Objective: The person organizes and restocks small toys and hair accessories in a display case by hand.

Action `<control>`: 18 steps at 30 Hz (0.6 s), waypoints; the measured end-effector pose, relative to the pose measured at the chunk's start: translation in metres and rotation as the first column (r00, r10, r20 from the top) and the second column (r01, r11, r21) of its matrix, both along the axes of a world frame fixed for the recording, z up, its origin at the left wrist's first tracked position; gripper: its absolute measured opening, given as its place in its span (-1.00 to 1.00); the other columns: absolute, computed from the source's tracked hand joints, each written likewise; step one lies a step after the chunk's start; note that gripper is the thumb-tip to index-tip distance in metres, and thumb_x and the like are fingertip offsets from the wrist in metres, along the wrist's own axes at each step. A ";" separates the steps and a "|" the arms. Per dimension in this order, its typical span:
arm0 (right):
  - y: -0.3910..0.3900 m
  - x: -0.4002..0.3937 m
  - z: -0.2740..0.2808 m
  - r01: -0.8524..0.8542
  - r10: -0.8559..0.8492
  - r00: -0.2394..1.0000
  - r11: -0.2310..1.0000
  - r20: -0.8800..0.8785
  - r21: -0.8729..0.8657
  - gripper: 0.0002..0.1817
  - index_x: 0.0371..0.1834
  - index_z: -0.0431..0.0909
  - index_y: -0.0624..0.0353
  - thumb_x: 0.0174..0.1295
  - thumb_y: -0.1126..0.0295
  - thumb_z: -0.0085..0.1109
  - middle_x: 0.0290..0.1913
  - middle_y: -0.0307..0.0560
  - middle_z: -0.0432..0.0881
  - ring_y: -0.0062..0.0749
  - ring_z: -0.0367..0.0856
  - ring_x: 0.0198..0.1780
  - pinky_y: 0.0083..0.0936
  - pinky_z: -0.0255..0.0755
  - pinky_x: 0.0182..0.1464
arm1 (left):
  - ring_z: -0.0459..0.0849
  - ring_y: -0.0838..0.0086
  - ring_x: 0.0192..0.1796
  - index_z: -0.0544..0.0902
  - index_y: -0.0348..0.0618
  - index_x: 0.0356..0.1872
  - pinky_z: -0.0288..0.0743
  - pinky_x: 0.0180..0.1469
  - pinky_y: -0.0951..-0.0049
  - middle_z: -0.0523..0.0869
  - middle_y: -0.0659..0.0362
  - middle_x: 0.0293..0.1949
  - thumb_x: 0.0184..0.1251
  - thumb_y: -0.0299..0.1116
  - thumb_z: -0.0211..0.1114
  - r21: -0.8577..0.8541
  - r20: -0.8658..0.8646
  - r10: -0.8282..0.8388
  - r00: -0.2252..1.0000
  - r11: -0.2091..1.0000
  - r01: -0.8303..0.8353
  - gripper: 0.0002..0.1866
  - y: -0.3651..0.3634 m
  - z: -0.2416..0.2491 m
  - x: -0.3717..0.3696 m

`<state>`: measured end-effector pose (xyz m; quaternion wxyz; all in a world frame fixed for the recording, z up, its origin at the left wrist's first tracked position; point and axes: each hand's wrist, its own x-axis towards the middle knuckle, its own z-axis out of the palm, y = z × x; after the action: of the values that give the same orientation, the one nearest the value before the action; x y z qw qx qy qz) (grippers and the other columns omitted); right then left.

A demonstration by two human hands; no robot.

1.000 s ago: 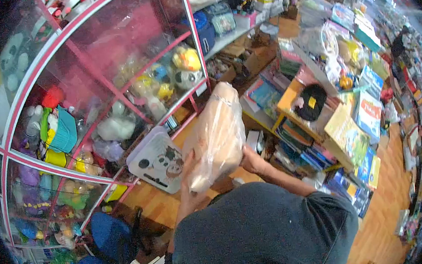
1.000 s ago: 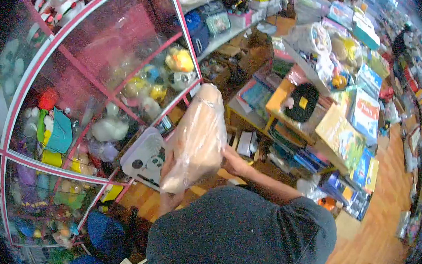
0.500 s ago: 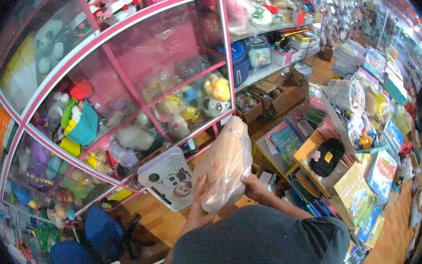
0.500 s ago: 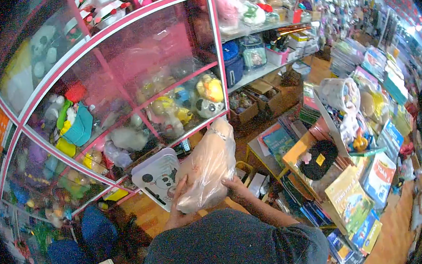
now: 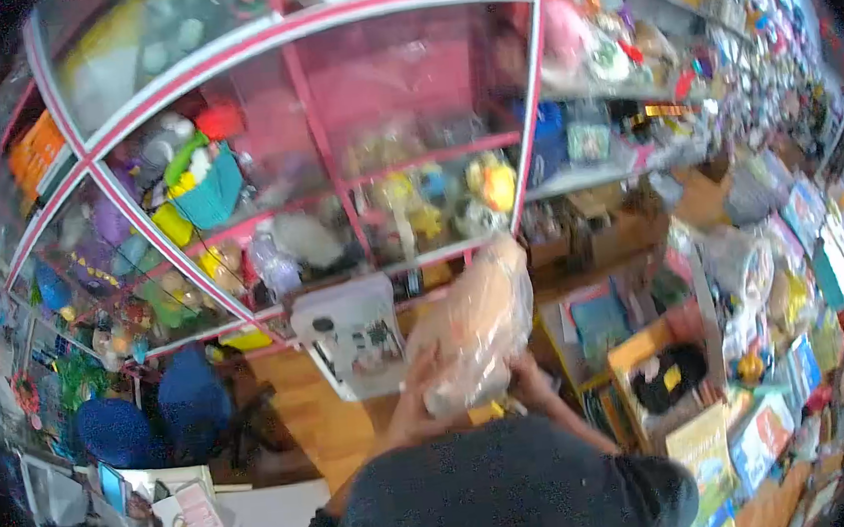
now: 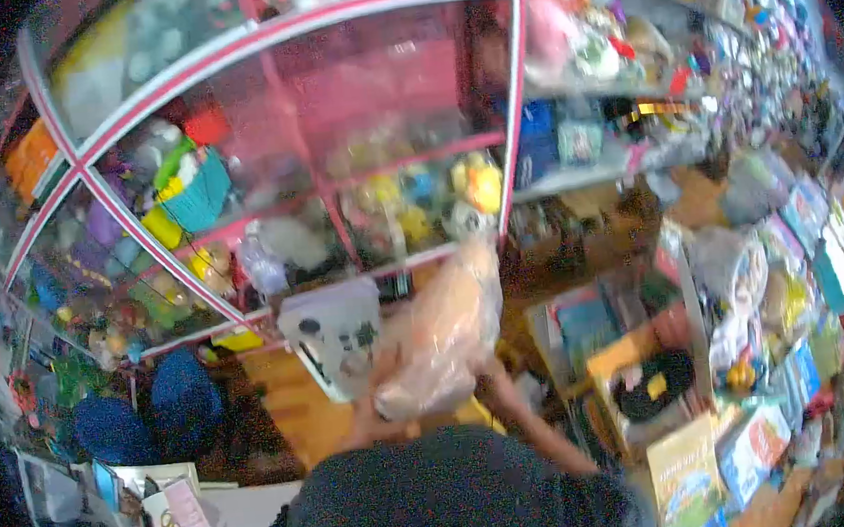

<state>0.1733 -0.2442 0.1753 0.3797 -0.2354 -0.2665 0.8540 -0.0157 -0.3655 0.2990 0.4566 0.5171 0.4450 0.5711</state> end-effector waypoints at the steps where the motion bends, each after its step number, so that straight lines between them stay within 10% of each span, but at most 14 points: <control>1: -0.006 -0.005 0.033 -0.045 0.051 0.997 0.994 -0.064 0.098 -0.30 0.19 0.06 0.20 -0.02 0.23 0.13 0.13 -0.09 0.28 -0.21 0.28 0.14 -0.24 0.17 0.17 | -0.08 0.12 0.33 0.36 -0.14 0.11 -0.22 0.29 0.20 0.03 -0.03 0.28 -0.23 -0.26 0.37 0.051 -0.012 0.023 1.000 0.998 -0.023 -0.28 0.009 0.001 -0.002; 6: 0.001 -0.002 0.035 -0.056 0.056 0.998 0.998 -0.017 0.022 -0.35 0.17 0.09 0.17 0.00 0.26 0.10 0.08 -0.08 0.33 -0.21 0.32 0.10 -0.20 0.21 0.13 | -0.08 0.10 0.32 0.33 -0.05 0.13 -0.16 0.28 0.15 0.05 -0.04 0.26 -0.20 -0.19 0.40 0.186 -0.497 0.066 0.865 0.982 0.032 -0.25 0.017 0.004 -0.004; 18: 0.010 -0.003 0.031 -0.114 0.112 0.991 0.993 -0.076 -0.025 -0.41 0.10 0.18 0.25 -0.01 0.25 0.09 0.02 0.01 0.36 -0.14 0.34 0.06 -0.15 0.22 0.11 | -0.06 0.07 0.32 0.26 0.05 0.18 -0.16 0.28 0.13 0.02 -0.01 0.27 -0.15 -0.11 0.36 0.182 -0.528 0.161 0.834 0.980 -0.074 -0.23 0.008 0.003 -0.004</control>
<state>0.1706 -0.2339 0.2060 0.3370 -0.1935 -0.2527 0.8861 -0.0199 -0.3577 0.3017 0.2353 0.6623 0.5409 0.4620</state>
